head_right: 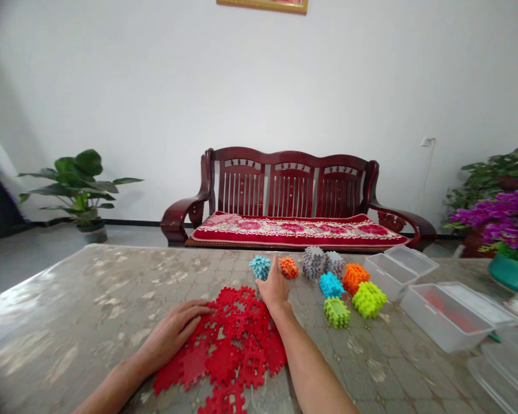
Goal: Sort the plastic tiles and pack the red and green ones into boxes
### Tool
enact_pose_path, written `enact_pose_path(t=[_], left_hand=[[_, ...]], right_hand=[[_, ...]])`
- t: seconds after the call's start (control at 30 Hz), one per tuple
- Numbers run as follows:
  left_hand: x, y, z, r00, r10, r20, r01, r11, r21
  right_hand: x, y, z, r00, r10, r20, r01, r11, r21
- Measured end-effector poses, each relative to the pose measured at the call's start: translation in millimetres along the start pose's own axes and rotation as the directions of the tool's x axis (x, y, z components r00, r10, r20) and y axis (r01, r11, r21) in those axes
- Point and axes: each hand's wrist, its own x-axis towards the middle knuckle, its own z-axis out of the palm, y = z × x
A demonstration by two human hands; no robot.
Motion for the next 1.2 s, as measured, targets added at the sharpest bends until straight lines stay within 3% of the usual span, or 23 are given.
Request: enact_pose_path(t=[0.13, 0.27, 0.37, 0.47, 0.63, 0.83, 1.03, 1.2], left_hand=[[0.6, 0.2, -1.3, 1.000, 0.017, -0.006, -0.017, 1.000, -0.010], [1.3, -1.0, -0.7, 1.000, 0.008, 0.005, -0.008, 1.000, -0.015], [2.1, -3.8, 1.6, 1.000, 0.002, 0.013, -0.002, 1.000, 0.003], [3.0, -7.6, 4.7, 1.000, 0.016, 0.011, -0.016, 1.000, 0.008], [3.2, -10.1, 6.4, 1.000, 0.026, 0.005, -0.026, 1.000, 0.012], [2.7, -9.0, 5.6, 1.000, 0.018, 0.007, -0.018, 1.000, 0.006], [2.4, -11.2, 8.7, 1.000, 0.016, 0.001, -0.016, 1.000, 0.010], [1.8, -10.4, 7.8, 1.000, 0.017, 0.004, -0.017, 1.000, 0.021]], right_hand=[[-17.8, 11.9, -17.5, 0.998, -0.009, -0.068, 0.019, 0.990, 0.141], [-45.3, 47.7, -45.2, 0.976, -0.057, -0.211, 0.112, 0.959, 0.261], [-64.0, 89.1, -71.3, 0.916, -0.053, -0.399, 0.151, 0.964, 0.220], [-76.5, 129.1, -93.1, 0.867, 0.040, -0.496, 0.029, 0.991, 0.131], [-82.6, 159.5, -102.9, 0.918, 0.150, -0.366, -0.190, 0.979, -0.075], [-77.2, 153.7, -100.3, 0.947, 0.172, -0.271, -0.232, 0.951, -0.207], [-78.5, 141.5, -99.3, 0.964, 0.124, -0.236, -0.190, 0.940, -0.284], [-77.2, 117.7, -78.0, 0.986, 0.020, -0.164, -0.067, 0.956, -0.287]])
